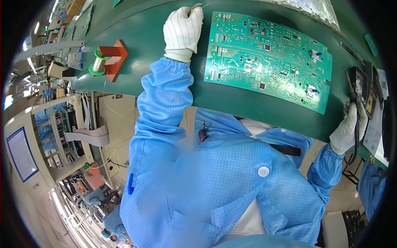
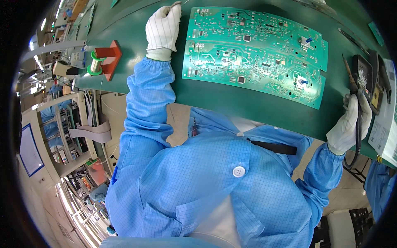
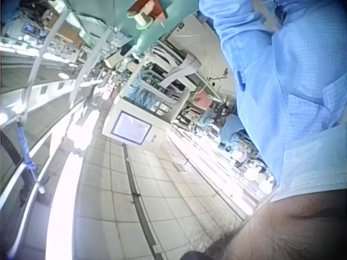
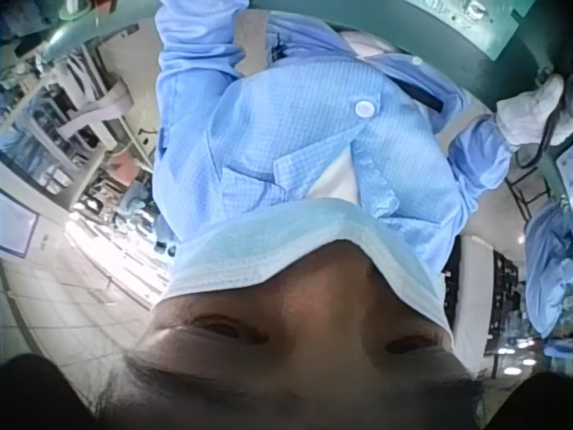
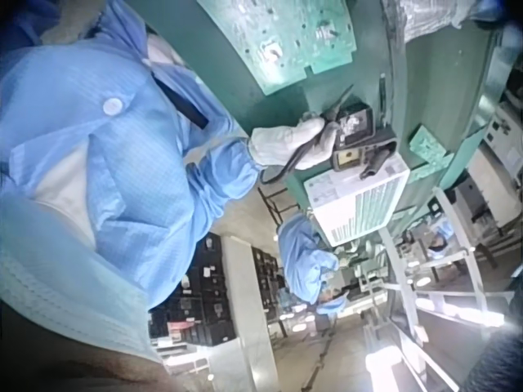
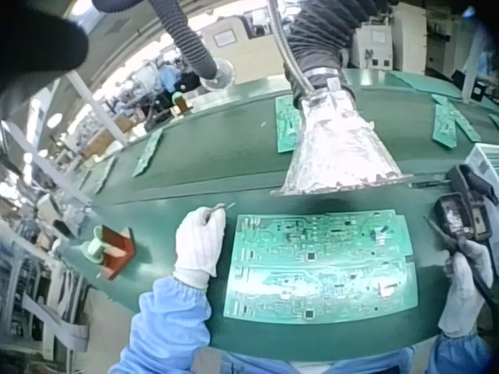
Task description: Soldering electronic components onto printed circuit boards at an industrial assembly station.
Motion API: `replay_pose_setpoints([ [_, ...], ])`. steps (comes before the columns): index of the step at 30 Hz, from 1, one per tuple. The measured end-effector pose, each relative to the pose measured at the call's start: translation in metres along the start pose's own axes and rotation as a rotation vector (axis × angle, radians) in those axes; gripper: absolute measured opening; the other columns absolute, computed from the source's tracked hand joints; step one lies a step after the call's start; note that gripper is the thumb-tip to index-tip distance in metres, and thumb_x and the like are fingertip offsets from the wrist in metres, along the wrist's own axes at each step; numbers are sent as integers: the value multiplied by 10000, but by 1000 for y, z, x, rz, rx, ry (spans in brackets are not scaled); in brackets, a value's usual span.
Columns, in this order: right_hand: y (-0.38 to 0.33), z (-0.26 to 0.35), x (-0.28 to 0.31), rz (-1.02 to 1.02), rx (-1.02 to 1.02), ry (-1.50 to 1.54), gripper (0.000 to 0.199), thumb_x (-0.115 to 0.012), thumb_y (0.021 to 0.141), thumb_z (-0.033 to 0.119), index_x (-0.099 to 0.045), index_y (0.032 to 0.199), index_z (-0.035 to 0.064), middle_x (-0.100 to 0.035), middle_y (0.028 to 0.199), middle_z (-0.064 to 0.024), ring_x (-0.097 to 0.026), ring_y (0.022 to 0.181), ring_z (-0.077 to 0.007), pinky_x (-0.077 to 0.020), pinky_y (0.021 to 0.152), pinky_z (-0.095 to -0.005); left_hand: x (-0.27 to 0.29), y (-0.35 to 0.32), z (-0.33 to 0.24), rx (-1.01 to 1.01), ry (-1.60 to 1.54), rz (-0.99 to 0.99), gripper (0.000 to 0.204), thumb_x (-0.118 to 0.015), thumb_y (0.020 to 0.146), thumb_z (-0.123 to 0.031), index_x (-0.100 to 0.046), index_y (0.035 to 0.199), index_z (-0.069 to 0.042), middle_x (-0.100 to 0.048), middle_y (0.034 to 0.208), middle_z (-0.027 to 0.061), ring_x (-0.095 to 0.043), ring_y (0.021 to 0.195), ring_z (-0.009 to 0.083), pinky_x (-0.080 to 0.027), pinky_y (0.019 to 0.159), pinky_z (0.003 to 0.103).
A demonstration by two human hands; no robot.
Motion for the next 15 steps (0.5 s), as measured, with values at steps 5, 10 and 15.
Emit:
replay_pose_setpoints([
  [5, 1, -6, -2, 1, -3, -2, 254, -608, 926, -59, -683, 1155, 21, -660, 1121, -125, -689, 987, -206, -588, 812, -277, -5, -5, -2, -6, 10, -7, 293, -614, 919, -295, -636, 753, -55, -632, 725, 155, -619, 719, 367, -497, 638, 457],
  [10, 1, 8, -5, -45, -9, 116, 250, -637, 946, 84, -618, 1155, -52, -684, 1041, -144, -657, 868, -158, -518, 802, -266, -9, -3, 4, 73, -76, 129, 259, -702, 855, -230, -569, 742, -39, -676, 781, 135, -632, 656, 280, -516, 593, 378],
  [15, 1, 9, -8, -41, -30, 105, 252, -639, 949, 96, -619, 1150, -54, -682, 1038, -146, -658, 864, -161, -517, 794, -265, -7, -11, 17, -61, -303, -47, 278, -570, 964, -283, -601, 851, -32, -617, 773, 175, -609, 705, 360, -493, 628, 437],
])
Point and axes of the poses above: each hand's wrist, its own y-axis towards the middle knuckle, its own x-axis out of the back of the hand, z = x × y, the point moved 6 cm from there along y, towards the middle knuckle
